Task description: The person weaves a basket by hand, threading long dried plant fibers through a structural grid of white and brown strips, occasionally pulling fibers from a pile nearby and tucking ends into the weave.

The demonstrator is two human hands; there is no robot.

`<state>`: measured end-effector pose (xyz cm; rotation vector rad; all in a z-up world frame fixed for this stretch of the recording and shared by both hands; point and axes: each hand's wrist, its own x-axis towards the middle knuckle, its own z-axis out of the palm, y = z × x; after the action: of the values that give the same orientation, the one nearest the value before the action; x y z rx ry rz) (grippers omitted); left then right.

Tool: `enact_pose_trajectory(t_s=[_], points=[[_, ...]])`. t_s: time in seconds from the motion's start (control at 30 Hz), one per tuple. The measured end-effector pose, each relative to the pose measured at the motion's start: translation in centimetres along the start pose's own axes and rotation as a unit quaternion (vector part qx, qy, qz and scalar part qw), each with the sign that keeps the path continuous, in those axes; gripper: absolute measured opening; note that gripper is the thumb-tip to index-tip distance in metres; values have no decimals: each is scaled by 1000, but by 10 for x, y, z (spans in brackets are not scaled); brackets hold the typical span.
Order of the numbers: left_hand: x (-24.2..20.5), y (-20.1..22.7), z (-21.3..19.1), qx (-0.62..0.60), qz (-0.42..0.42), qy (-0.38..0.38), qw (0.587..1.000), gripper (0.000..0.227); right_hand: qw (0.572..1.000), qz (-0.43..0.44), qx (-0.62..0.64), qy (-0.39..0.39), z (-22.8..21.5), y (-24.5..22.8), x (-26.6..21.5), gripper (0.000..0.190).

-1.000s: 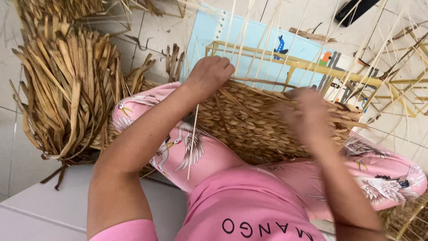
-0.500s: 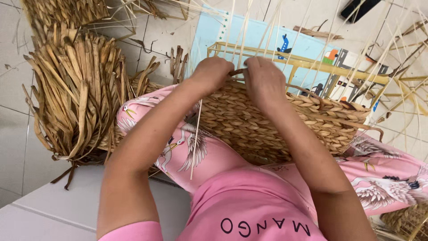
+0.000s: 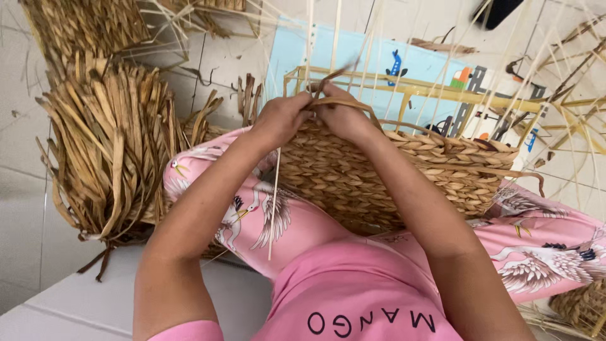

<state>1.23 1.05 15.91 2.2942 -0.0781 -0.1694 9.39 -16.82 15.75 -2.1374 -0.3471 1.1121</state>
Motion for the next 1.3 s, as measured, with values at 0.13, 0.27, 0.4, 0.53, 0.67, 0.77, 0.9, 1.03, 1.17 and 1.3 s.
enact_pose_trajectory(t_s=[0.13, 0.27, 0.4, 0.53, 0.67, 0.77, 0.9, 1.03, 1.17, 1.3], points=[[-4, -2, 0, 3, -23, -10, 1000, 20, 963, -211, 157, 52, -4, 11, 5, 26], [-3, -5, -1, -20, -27, -6, 999, 16, 975, -71, 201, 58, -18, 8, -26, 48], [12, 0, 4, -2, 70, 38, 997, 11, 985, -42, 157, 62, -29, -4, -80, 49], [25, 6, 15, 23, -23, -7, 999, 18, 812, -287, 484, 156, -62, 29, -104, 60], [25, -1, 26, 123, 9, -44, 991, 11, 822, -349, 266, 363, -77, 79, -90, 75], [14, -4, 30, 136, 42, -18, 990, 15, 852, -253, 68, 454, -67, 94, -87, 71], [21, 11, 29, 145, -35, -40, 988, 14, 850, -289, -275, 343, -26, 62, -63, 53], [22, 21, 18, 120, -77, -56, 988, 17, 823, -299, -369, 311, -10, 44, -55, 16], [21, 30, 21, 90, -152, -29, 984, 15, 871, -295, -304, 250, -5, 46, -67, 10], [15, 24, 20, 231, 200, 111, 946, 12, 884, -246, -316, 240, -17, 43, -66, 11]])
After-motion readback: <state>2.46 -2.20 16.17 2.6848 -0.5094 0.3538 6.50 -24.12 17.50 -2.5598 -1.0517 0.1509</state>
